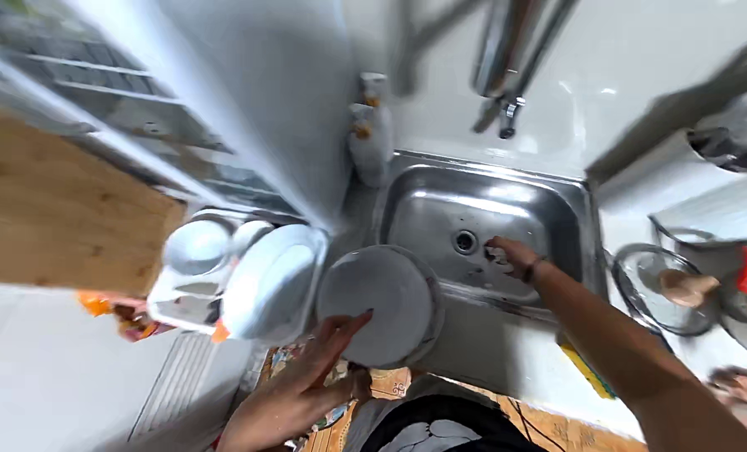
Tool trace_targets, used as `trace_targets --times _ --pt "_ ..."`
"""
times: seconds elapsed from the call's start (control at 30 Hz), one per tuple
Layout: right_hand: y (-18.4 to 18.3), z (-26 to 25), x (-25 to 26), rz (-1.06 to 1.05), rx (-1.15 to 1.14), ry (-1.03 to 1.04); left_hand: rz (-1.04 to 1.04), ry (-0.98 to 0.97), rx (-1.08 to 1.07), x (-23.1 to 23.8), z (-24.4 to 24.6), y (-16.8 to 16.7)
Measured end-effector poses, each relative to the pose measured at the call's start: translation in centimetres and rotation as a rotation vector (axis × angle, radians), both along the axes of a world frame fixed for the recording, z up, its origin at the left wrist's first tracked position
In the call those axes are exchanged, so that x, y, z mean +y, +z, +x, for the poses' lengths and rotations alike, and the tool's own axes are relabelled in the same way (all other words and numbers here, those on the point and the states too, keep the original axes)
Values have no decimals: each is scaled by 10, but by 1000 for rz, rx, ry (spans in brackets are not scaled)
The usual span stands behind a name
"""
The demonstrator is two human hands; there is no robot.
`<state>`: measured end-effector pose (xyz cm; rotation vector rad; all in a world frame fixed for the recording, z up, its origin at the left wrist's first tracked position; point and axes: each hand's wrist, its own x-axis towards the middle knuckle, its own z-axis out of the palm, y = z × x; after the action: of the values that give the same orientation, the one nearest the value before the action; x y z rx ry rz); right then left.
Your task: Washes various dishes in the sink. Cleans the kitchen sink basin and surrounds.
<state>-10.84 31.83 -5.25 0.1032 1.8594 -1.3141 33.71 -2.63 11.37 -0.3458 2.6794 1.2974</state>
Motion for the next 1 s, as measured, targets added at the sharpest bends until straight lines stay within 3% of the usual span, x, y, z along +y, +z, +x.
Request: trace_targets --times 0.1,0.2,0.33,0.47,0.53,0.67,0.77,0.83,0.9,1.0 --pt "74 30 -39 -325 78 61 218 -14 228 -20 53 29" --pt "145 76 -113 -608 26 176 327 185 267 -63 109 8" --pt "206 176 -242 -767 -43 380 370 560 325 -128 180 -60" --pt "241 301 -374 -670 -101 706 500 748 331 -173 272 -156" --pt "241 362 -435 -636 -95 889 561 885 409 -194 311 -201" --pt "200 465 -541 -556 -144 945 465 1483 645 -260 331 -263" --pt "122 505 -608 -382 -95 855 159 1416 641 -316 289 -312" --pt "79 517 -638 -246 -6 785 -169 1372 355 -346 257 -356" --pt "82 522 -647 -87 119 784 -338 1366 21 -364 238 -383" --pt "93 525 -655 92 381 914 -347 1328 12 -378 222 -408"
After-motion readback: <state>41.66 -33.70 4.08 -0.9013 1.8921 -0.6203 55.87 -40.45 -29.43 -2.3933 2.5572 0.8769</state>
